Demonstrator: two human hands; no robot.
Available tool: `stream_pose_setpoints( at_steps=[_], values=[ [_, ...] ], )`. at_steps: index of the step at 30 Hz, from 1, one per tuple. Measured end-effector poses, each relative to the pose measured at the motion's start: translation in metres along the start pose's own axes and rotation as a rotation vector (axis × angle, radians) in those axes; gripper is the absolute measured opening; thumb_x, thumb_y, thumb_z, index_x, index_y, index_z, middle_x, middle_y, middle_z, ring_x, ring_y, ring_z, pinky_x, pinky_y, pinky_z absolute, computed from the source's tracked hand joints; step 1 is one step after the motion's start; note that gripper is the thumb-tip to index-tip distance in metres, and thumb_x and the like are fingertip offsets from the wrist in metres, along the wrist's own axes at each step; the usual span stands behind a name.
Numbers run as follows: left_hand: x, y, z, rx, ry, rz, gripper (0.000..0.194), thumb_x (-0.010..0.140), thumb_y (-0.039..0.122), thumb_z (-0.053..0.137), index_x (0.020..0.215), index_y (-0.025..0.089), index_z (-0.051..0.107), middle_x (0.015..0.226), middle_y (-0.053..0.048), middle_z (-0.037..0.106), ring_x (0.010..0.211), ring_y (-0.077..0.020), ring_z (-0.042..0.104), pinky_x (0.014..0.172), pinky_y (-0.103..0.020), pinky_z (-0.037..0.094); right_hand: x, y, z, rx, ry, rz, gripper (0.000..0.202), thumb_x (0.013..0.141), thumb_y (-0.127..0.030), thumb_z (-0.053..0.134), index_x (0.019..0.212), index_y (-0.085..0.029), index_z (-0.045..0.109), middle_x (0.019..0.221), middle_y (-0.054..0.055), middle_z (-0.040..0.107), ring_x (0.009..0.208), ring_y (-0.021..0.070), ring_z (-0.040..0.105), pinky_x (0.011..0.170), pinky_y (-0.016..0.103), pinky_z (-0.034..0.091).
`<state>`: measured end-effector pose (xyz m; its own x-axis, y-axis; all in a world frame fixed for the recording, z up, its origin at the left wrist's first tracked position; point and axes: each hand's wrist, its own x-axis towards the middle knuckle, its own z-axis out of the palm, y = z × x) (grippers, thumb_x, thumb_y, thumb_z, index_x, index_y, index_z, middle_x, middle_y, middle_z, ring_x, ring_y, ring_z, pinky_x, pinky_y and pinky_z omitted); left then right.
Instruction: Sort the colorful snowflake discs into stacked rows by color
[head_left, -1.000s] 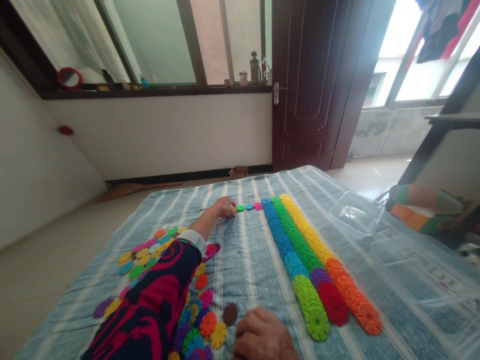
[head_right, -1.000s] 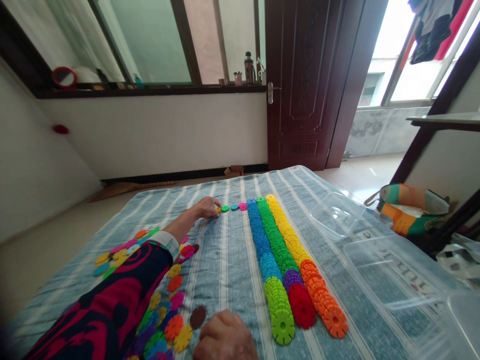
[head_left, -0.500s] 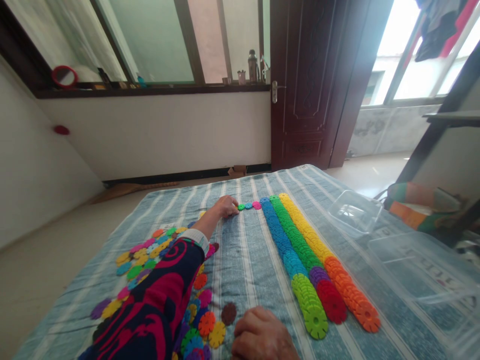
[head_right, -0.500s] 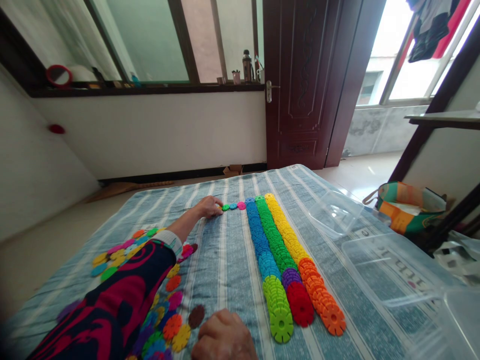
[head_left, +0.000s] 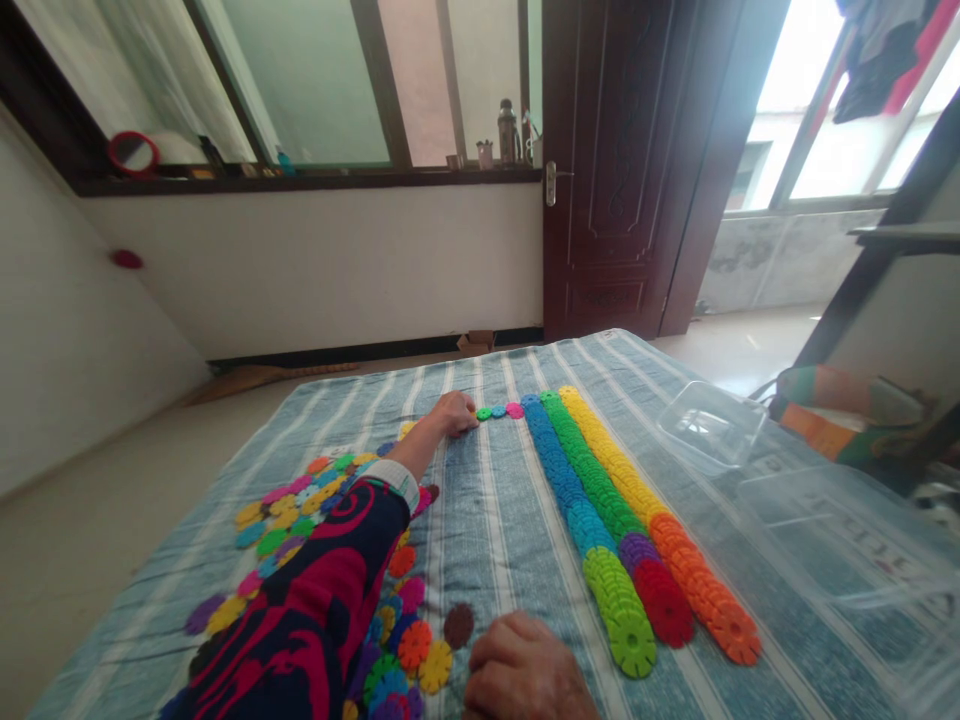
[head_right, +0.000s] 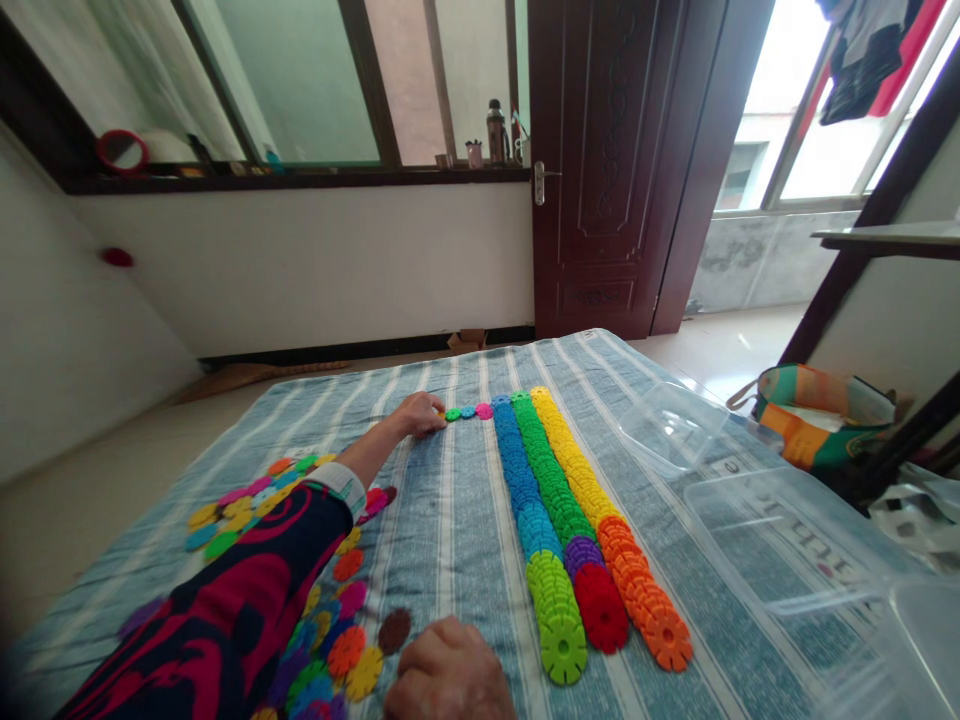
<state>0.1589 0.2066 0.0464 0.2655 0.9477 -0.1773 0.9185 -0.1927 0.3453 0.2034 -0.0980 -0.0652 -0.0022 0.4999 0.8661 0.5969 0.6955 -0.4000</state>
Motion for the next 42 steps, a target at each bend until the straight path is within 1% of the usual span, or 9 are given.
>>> stream_pose_setpoints(
  at_steps=[4,9,14,18,21,28,34,38,42],
  values=[
    [-0.001,0.001,0.002,0.019,0.014,0.004,0.023,0.066,0.016,0.069,0.089,0.018,0.075,0.070,0.000,0.070,0.064,-0.0150,0.066,0.051,-0.017,0.050,-0.001,-0.007,0.002,0.029,0.030,0.051,0.017,0.074,-0.016,0.047,0.058,-0.019,0.042,0.059,0.000,0.056,0.057,0.0132,0.049,0.056,0.027,0.033],
    [-0.004,0.000,-0.003,0.080,0.009,0.012,0.025,0.068,0.022,0.069,0.093,0.018,0.074,0.077,0.000,0.072,0.069,-0.0146,0.066,0.056,-0.018,0.050,0.002,-0.008,0.000,0.048,0.033,0.047,0.015,0.072,-0.014,0.048,0.058,-0.020,0.044,0.060,0.000,0.057,0.058,0.0133,0.048,0.056,0.028,0.034],
    [-0.004,0.007,-0.011,0.217,0.068,0.045,0.032,0.061,0.035,0.076,0.090,0.022,0.075,0.096,-0.005,0.073,0.095,-0.0249,0.066,0.076,-0.029,0.052,0.002,-0.007,0.000,0.039,0.041,0.055,0.016,0.073,-0.015,0.047,0.058,-0.020,0.044,0.060,0.000,0.057,0.057,0.0134,0.048,0.055,0.028,0.034],
    [-0.001,0.017,-0.006,0.284,0.123,0.084,0.043,0.067,0.046,0.071,0.106,0.029,0.073,0.117,-0.006,0.069,0.110,-0.0304,0.060,0.088,-0.038,0.049,0.003,-0.001,-0.004,0.038,-0.036,-0.017,0.014,0.073,-0.015,0.050,0.060,-0.020,0.046,0.063,-0.001,0.059,0.058,0.0128,0.051,0.055,0.027,0.036],
    [0.002,0.020,-0.001,0.304,0.116,0.110,0.043,0.068,0.043,0.070,0.110,0.033,0.072,0.123,-0.004,0.067,0.112,-0.0291,0.060,0.089,-0.036,0.049,0.002,0.005,-0.006,0.023,-0.088,-0.088,0.014,0.072,-0.016,0.054,0.061,-0.021,0.046,0.064,-0.001,0.059,0.057,0.0120,0.052,0.053,0.026,0.037],
    [0.003,0.014,0.000,0.333,0.103,0.116,0.039,0.068,0.032,0.069,0.107,0.032,0.073,0.123,-0.002,0.067,0.110,-0.0266,0.062,0.087,-0.032,0.050,-0.001,0.006,-0.005,-0.012,-0.095,-0.082,0.015,0.072,-0.017,0.055,0.062,-0.020,0.047,0.064,-0.001,0.059,0.058,0.0119,0.053,0.053,0.026,0.038],
    [0.002,0.016,0.002,0.324,0.143,0.145,0.052,0.068,0.042,0.070,0.119,0.031,0.067,0.126,-0.004,0.064,0.114,-0.0277,0.059,0.090,-0.033,0.049,0.002,0.005,-0.007,0.015,-0.083,-0.084,0.013,0.071,-0.015,0.054,0.062,-0.020,0.047,0.064,-0.002,0.059,0.058,0.0117,0.053,0.053,0.026,0.038],
    [0.002,0.026,0.008,0.320,0.159,0.182,0.050,0.071,0.047,0.067,0.120,0.035,0.067,0.130,-0.001,0.062,0.121,-0.0266,0.053,0.095,-0.031,0.046,-0.001,0.007,-0.005,0.007,-0.113,-0.089,0.014,0.072,-0.016,0.056,0.063,-0.020,0.047,0.065,-0.002,0.059,0.059,0.0120,0.053,0.055,0.026,0.039],
    [0.002,0.034,0.013,0.312,0.137,0.183,0.046,0.070,0.046,0.068,0.115,0.037,0.069,0.123,0.000,0.067,0.119,-0.0258,0.055,0.092,-0.028,0.047,-0.003,0.008,-0.004,-0.003,-0.097,-0.077,0.015,0.074,-0.017,0.056,0.063,-0.020,0.048,0.066,-0.001,0.060,0.060,0.0121,0.053,0.055,0.026,0.038]
  ],
)
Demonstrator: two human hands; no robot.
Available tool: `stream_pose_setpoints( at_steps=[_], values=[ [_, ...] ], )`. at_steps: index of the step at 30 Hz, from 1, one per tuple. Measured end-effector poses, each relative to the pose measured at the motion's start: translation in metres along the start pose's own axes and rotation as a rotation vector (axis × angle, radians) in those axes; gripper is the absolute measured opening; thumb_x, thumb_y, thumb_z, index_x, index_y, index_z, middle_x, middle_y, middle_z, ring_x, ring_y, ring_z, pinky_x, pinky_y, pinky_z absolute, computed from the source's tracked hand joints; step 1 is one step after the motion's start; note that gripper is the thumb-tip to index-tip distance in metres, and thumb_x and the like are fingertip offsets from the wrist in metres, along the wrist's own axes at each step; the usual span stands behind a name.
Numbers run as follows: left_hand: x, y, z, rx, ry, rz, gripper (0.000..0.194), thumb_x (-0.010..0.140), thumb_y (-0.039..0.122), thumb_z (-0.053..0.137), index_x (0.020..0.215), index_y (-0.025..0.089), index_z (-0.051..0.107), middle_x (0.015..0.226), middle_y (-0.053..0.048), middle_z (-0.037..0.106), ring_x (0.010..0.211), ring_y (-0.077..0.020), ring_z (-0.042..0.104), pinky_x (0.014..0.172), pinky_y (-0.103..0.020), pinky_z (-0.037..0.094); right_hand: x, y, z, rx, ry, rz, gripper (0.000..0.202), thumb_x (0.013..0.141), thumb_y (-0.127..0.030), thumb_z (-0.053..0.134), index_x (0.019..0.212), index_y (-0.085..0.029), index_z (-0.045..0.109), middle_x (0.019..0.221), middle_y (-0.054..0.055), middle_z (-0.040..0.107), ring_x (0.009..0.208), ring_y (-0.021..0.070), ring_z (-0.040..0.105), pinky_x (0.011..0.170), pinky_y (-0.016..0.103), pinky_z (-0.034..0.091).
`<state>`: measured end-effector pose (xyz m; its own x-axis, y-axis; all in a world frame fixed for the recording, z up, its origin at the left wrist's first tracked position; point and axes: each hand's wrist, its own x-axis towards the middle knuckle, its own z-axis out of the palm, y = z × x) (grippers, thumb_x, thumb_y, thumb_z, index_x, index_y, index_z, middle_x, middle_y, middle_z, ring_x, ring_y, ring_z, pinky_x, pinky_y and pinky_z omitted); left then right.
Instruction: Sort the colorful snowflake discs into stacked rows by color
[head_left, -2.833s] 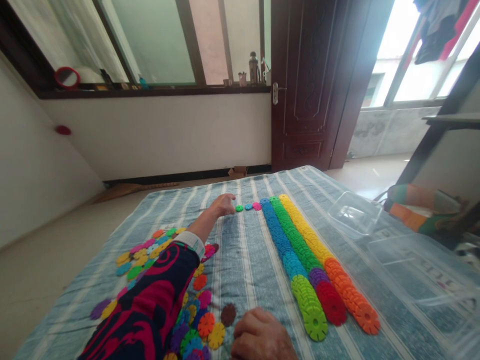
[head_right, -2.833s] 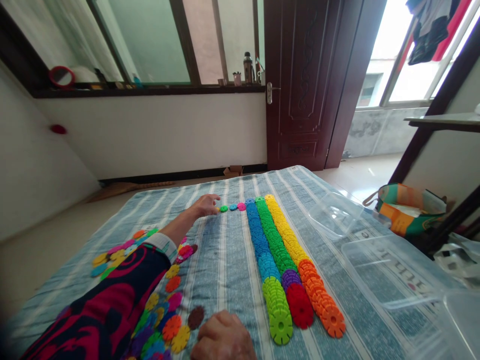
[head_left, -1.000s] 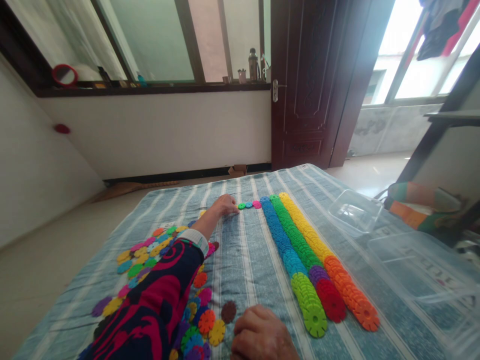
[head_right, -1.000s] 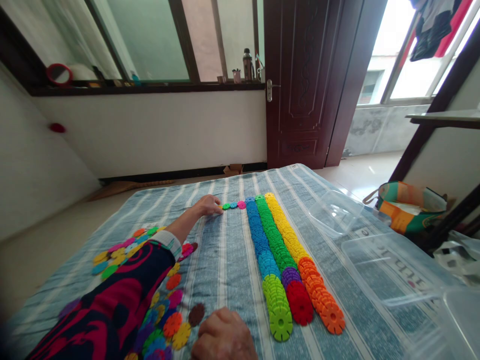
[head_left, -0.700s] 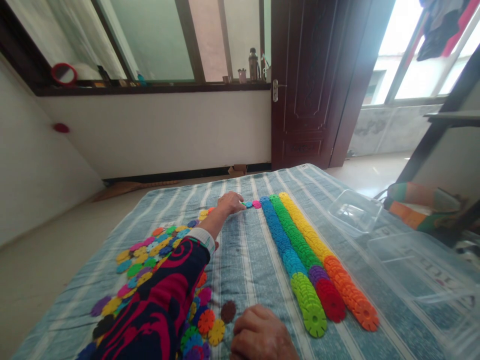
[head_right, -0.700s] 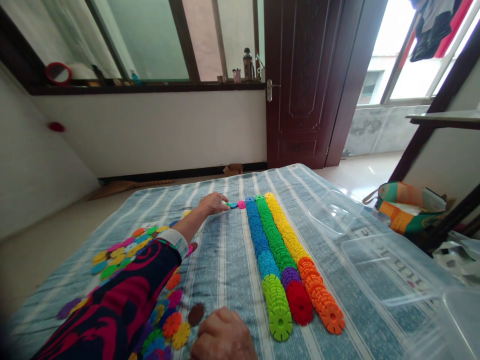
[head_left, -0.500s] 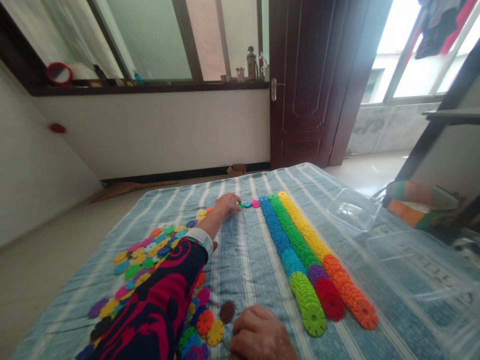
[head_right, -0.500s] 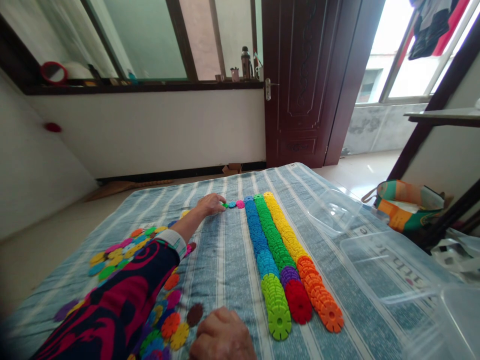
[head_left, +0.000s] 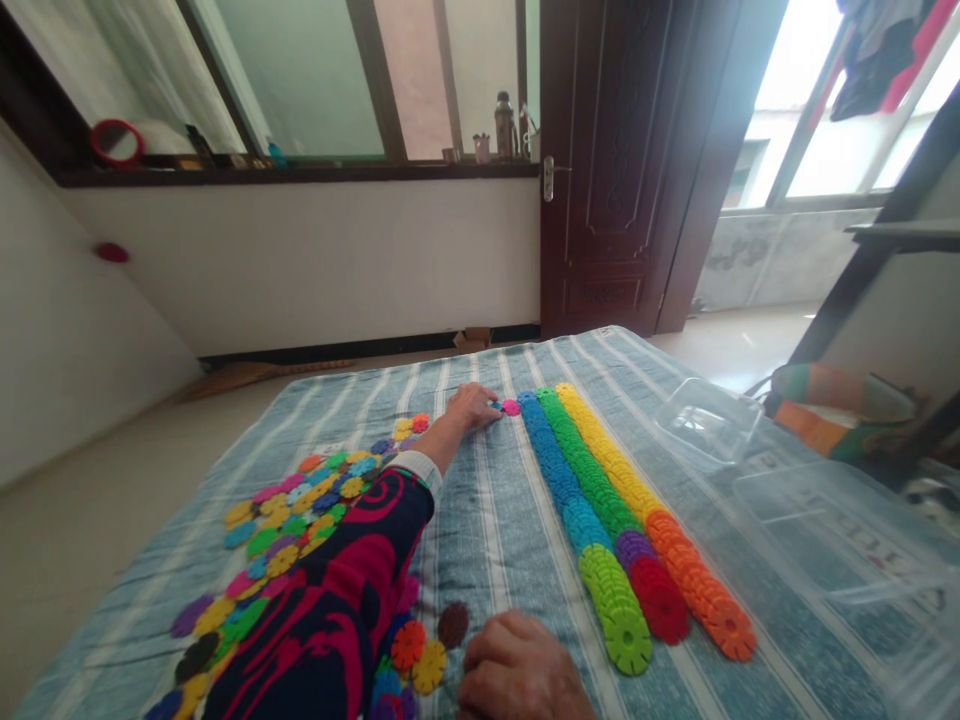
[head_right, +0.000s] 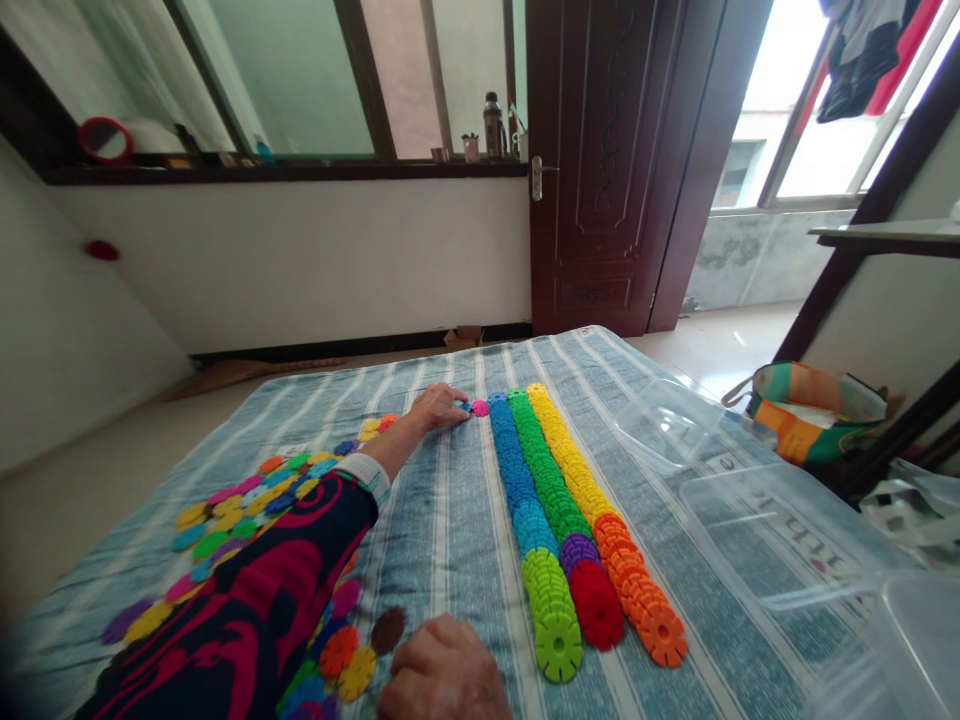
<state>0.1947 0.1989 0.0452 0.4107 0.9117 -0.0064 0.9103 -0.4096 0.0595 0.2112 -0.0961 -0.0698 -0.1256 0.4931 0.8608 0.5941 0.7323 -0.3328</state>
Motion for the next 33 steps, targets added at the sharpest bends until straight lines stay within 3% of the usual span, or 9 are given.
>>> stream_pose_setpoints(
  at_steps=[8,14,22,33],
  values=[
    [0.004,-0.002,-0.001,-0.040,-0.009,0.001,0.043,0.067,0.042,0.072,0.109,0.033,0.073,0.112,-0.001,0.072,0.114,-0.0256,0.058,0.089,-0.027,0.047,0.002,-0.002,-0.002,-0.025,-0.034,0.018,0.018,0.074,-0.019,0.057,0.061,-0.021,0.046,0.064,-0.002,0.059,0.059,0.0124,0.053,0.054,0.027,0.037],
    [0.002,0.001,-0.003,-0.076,0.016,0.050,0.054,0.063,0.040,0.075,0.116,0.027,0.070,0.108,-0.004,0.072,0.110,-0.0279,0.059,0.087,-0.031,0.049,0.000,-0.001,0.000,-0.015,-0.002,0.015,0.015,0.073,-0.019,0.057,0.061,-0.021,0.047,0.064,-0.002,0.059,0.059,0.0122,0.053,0.054,0.026,0.037],
    [0.001,0.018,0.007,-0.098,0.118,0.131,0.036,0.076,0.043,0.066,0.108,0.026,0.073,0.119,-0.006,0.064,0.116,-0.0271,0.054,0.095,-0.032,0.047,0.004,-0.003,-0.004,-0.012,-0.016,0.011,0.019,0.076,-0.020,0.057,0.060,-0.020,0.048,0.063,-0.002,0.059,0.059,0.0118,0.053,0.054,0.026,0.038],
    [0.002,0.011,0.014,-0.087,0.129,0.109,0.029,0.077,0.042,0.066,0.100,0.027,0.076,0.116,-0.005,0.066,0.112,-0.0267,0.056,0.090,-0.032,0.048,-0.002,-0.001,-0.001,-0.029,-0.087,0.036,0.018,0.074,-0.021,0.061,0.062,-0.021,0.047,0.064,-0.002,0.058,0.061,0.0131,0.054,0.055,0.028,0.038]
  ],
)
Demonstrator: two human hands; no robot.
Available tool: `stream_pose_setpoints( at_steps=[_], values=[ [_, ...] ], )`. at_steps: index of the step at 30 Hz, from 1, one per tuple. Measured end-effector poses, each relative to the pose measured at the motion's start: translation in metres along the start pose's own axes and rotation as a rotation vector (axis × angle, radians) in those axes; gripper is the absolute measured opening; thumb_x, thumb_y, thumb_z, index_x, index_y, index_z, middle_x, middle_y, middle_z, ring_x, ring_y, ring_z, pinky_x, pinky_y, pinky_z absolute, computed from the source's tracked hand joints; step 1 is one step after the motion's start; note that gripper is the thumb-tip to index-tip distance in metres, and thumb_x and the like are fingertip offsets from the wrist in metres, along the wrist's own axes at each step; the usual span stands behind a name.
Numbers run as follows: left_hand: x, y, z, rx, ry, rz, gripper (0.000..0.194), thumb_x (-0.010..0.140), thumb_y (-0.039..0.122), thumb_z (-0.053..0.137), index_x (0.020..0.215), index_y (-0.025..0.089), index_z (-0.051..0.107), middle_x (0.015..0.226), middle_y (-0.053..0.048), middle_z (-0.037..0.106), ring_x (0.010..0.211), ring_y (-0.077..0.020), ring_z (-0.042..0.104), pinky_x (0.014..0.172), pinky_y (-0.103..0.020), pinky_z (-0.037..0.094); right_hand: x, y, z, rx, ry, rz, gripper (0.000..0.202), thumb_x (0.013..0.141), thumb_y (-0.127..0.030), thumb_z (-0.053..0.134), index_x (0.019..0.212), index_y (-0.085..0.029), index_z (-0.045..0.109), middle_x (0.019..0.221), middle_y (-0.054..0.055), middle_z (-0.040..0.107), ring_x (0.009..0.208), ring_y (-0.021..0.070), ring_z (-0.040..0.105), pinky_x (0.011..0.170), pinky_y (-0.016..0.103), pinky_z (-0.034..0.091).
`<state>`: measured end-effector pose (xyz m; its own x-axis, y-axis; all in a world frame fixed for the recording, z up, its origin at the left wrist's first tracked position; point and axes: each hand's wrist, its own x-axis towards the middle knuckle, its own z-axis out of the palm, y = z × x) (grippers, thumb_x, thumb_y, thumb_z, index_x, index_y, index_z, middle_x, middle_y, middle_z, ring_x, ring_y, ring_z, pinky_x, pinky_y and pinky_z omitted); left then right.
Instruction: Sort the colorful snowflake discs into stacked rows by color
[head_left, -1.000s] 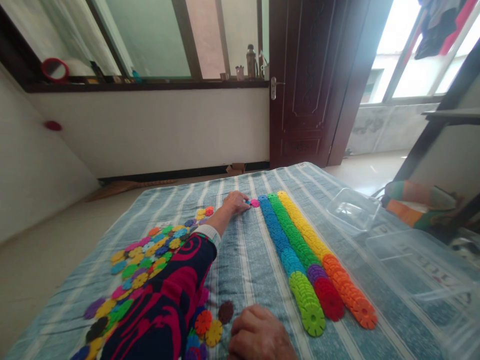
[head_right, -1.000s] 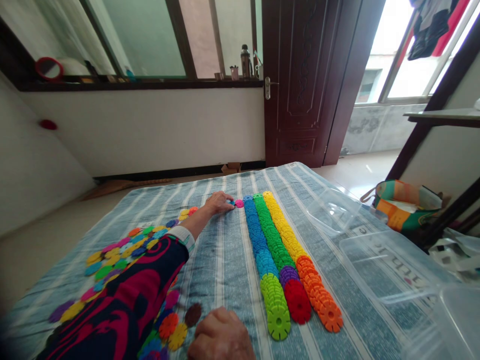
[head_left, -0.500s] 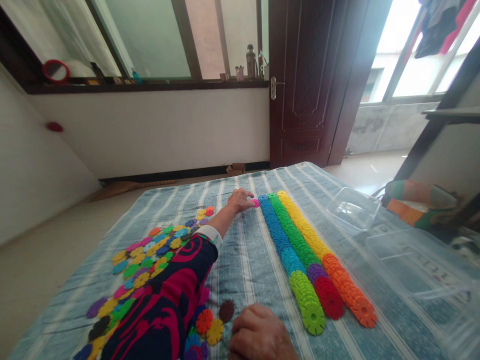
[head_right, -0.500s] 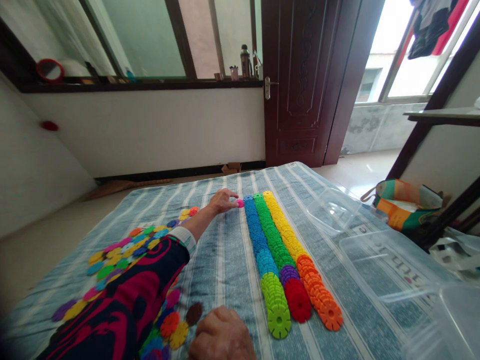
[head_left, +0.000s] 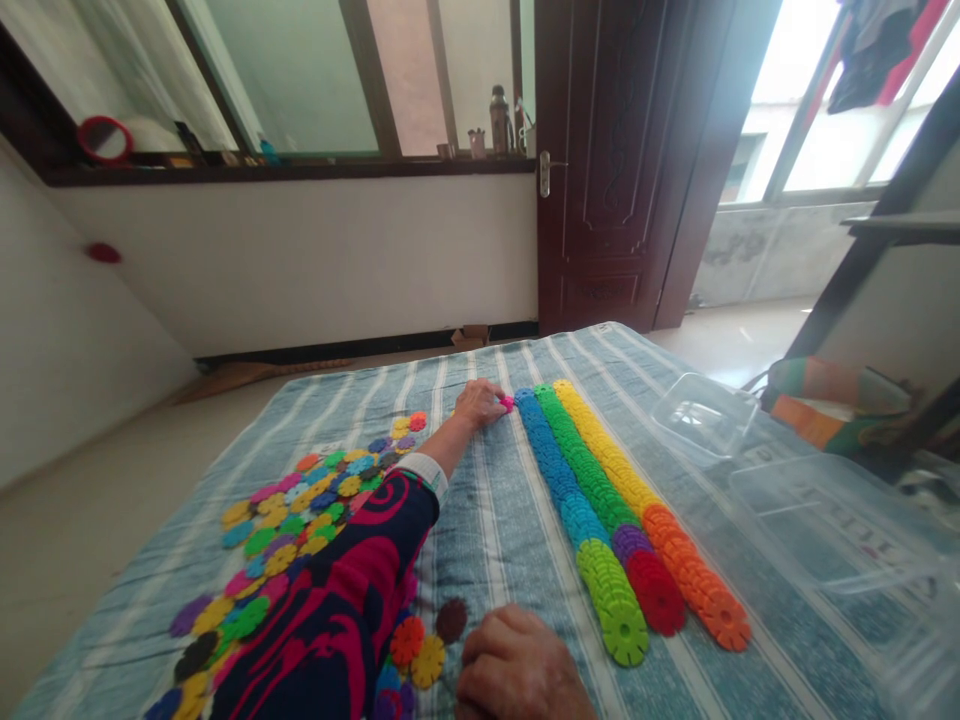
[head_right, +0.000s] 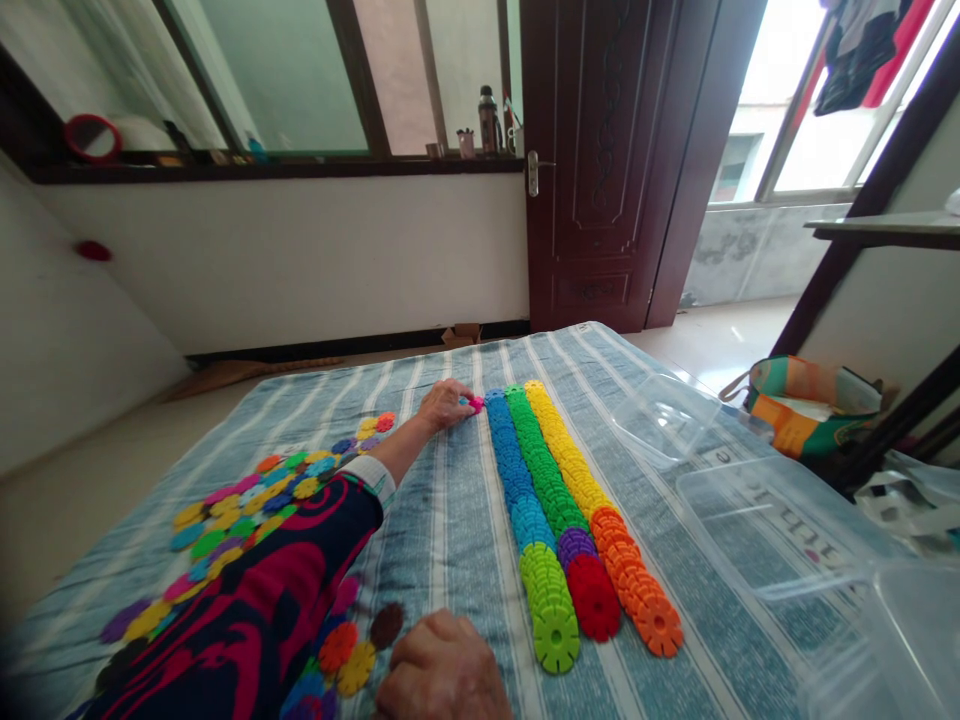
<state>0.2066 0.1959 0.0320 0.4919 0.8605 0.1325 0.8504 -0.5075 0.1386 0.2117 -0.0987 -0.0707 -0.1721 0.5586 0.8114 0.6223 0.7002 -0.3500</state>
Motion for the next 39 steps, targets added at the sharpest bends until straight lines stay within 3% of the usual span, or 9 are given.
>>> stream_pose_setpoints(
  at_steps=[10,18,28,39],
  values=[
    [-0.0006,0.0028,0.0017,0.003,0.026,-0.033,0.033,0.076,0.046,0.064,0.100,0.027,0.075,0.116,-0.004,0.067,0.110,-0.0251,0.057,0.087,-0.029,0.049,0.0024,-0.0019,-0.0021,0.006,0.018,0.013,0.017,0.072,-0.019,0.060,0.061,-0.021,0.047,0.063,-0.002,0.058,0.061,0.0131,0.054,0.054,0.028,0.037],
    [-0.0029,0.0010,0.0007,0.014,0.041,-0.061,0.025,0.076,0.045,0.063,0.083,0.024,0.075,0.110,-0.003,0.068,0.109,-0.0243,0.056,0.083,-0.028,0.049,0.0028,-0.0032,-0.0039,0.010,0.004,0.032,0.017,0.069,-0.016,0.060,0.060,-0.021,0.046,0.064,-0.002,0.058,0.061,0.0131,0.054,0.055,0.027,0.038],
    [-0.0008,0.0042,0.0058,0.022,0.066,-0.030,0.022,0.078,0.038,0.061,0.083,0.021,0.074,0.109,-0.005,0.067,0.107,-0.0250,0.057,0.084,-0.029,0.049,0.0063,-0.0042,-0.0047,0.027,0.035,0.032,0.017,0.065,-0.014,0.058,0.061,-0.021,0.043,0.063,-0.003,0.058,0.060,0.0132,0.052,0.053,0.028,0.034],
    [-0.0036,0.0053,0.0046,0.018,0.082,0.008,0.026,0.075,0.042,0.065,0.088,0.021,0.074,0.110,-0.005,0.067,0.107,-0.0248,0.056,0.087,-0.030,0.049,0.0053,-0.0045,-0.0056,0.044,0.019,0.039,0.015,0.066,-0.014,0.057,0.061,-0.020,0.045,0.065,-0.002,0.059,0.061,0.0132,0.052,0.054,0.028,0.035]
  ],
)
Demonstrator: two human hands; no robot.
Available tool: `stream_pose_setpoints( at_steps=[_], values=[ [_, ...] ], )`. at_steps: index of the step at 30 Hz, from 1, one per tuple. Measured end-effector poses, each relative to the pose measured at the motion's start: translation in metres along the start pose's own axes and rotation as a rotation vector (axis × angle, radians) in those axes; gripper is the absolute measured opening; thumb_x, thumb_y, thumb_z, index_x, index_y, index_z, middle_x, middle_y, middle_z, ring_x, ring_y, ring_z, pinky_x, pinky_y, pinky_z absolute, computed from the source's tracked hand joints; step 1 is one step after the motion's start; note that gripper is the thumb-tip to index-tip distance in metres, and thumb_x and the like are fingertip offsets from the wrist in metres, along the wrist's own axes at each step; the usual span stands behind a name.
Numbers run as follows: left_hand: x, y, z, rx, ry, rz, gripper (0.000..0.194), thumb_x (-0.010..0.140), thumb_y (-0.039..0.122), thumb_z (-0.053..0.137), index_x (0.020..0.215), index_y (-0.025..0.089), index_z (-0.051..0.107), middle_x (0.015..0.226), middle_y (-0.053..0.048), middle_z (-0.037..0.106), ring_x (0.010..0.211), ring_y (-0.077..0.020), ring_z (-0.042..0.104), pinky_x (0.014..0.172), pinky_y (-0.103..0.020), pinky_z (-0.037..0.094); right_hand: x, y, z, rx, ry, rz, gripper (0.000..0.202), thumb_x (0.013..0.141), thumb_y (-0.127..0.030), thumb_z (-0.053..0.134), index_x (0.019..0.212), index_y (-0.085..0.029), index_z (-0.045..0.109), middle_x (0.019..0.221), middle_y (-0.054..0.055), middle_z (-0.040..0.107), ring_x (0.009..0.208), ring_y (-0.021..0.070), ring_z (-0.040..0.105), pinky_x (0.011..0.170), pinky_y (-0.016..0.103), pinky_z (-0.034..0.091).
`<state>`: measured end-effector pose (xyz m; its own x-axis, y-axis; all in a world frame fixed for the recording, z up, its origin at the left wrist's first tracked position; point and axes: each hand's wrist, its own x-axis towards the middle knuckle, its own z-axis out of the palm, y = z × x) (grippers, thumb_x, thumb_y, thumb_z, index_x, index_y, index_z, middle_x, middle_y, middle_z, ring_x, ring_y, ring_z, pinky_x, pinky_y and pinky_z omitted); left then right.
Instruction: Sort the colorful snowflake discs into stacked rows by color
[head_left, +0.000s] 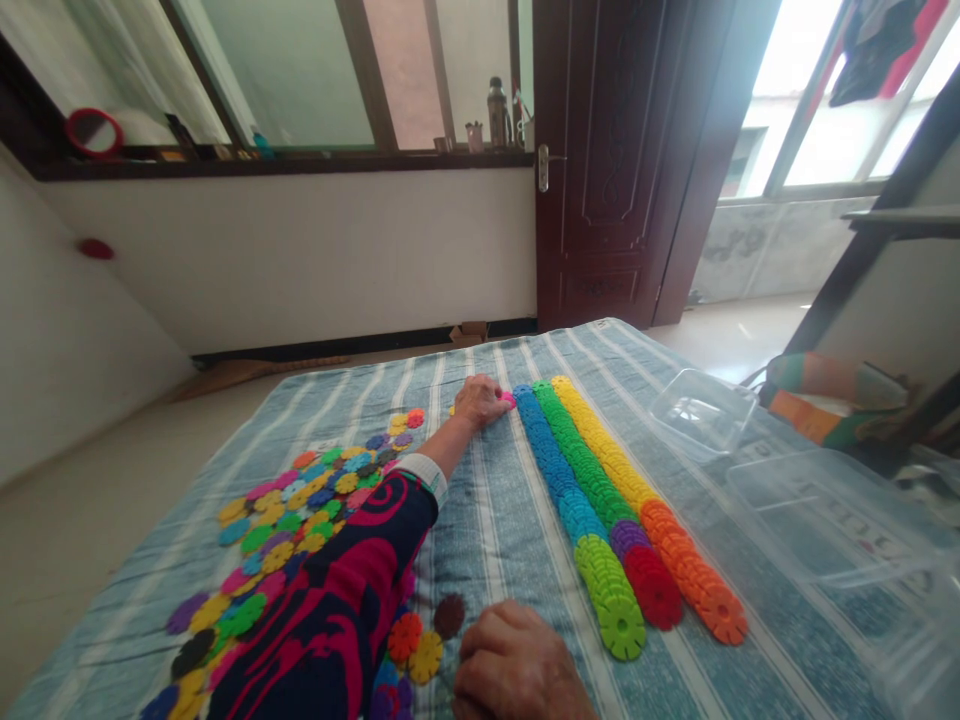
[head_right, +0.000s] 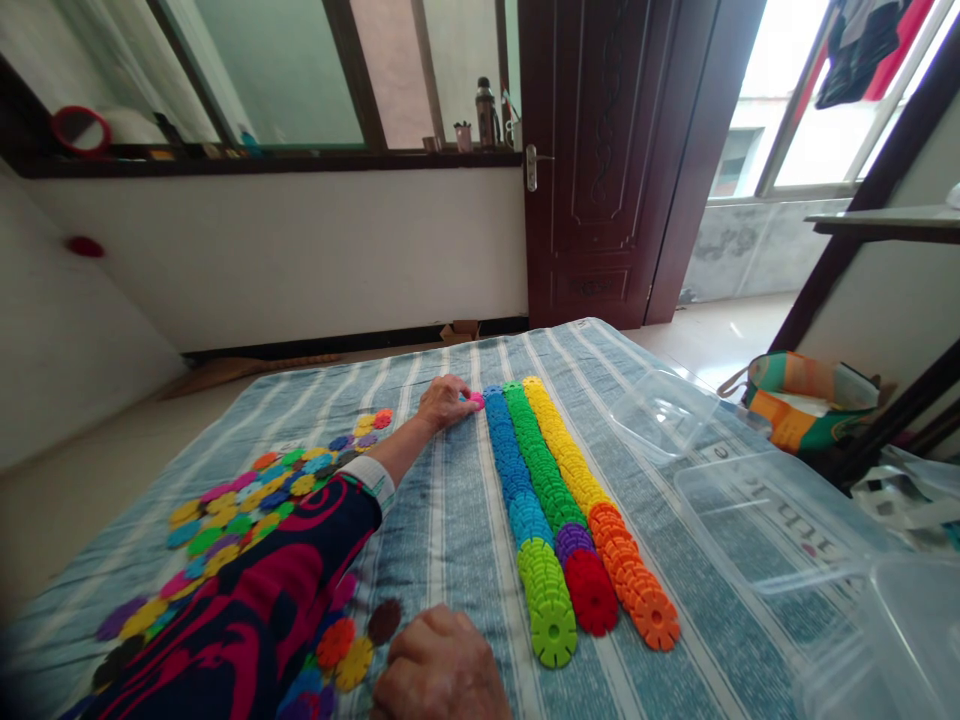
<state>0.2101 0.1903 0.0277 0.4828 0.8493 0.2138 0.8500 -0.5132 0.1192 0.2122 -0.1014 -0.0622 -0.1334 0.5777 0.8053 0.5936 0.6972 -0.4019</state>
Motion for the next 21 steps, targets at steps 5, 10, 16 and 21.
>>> stream_pose_setpoints(
  at_steps=[5,10,16,21],
  values=[
    [-0.0002,0.0021,0.0029,0.010,0.019,0.022,0.026,0.074,0.041,0.066,0.088,0.020,0.074,0.109,-0.006,0.066,0.106,-0.0252,0.056,0.089,-0.031,0.048,-0.0010,0.0012,0.0008,0.000,0.000,0.004,0.015,0.064,-0.014,0.058,0.062,-0.020,0.044,0.064,-0.002,0.059,0.062,0.0138,0.052,0.055,0.028,0.034],
    [0.0013,-0.0003,0.0033,0.013,0.019,0.021,0.024,0.073,0.040,0.068,0.084,0.020,0.074,0.106,-0.006,0.067,0.104,-0.0249,0.057,0.086,-0.031,0.049,-0.0013,-0.0007,-0.0004,0.008,-0.003,0.008,0.017,0.066,-0.015,0.060,0.063,-0.020,0.044,0.065,-0.003,0.059,0.061,0.0134,0.052,0.055,0.028,0.034],
    [0.0014,-0.0006,0.0025,0.005,0.017,0.027,0.027,0.075,0.040,0.066,0.091,0.020,0.073,0.109,-0.006,0.067,0.106,-0.0244,0.057,0.088,-0.030,0.049,-0.0007,-0.0003,-0.0001,0.001,0.003,0.011,0.018,0.065,-0.015,0.059,0.062,-0.020,0.042,0.065,-0.003,0.059,0.061,0.0135,0.053,0.055,0.027,0.033],
    [0.0018,-0.0026,0.0044,-0.005,-0.002,0.035,0.034,0.077,0.042,0.064,0.104,0.023,0.072,0.114,-0.005,0.068,0.109,-0.0260,0.057,0.090,-0.032,0.048,-0.0008,-0.0009,-0.0008,-0.005,-0.001,0.019,0.019,0.064,-0.015,0.059,0.062,-0.020,0.042,0.065,-0.003,0.059,0.062,0.0138,0.053,0.055,0.028,0.033]
  ],
)
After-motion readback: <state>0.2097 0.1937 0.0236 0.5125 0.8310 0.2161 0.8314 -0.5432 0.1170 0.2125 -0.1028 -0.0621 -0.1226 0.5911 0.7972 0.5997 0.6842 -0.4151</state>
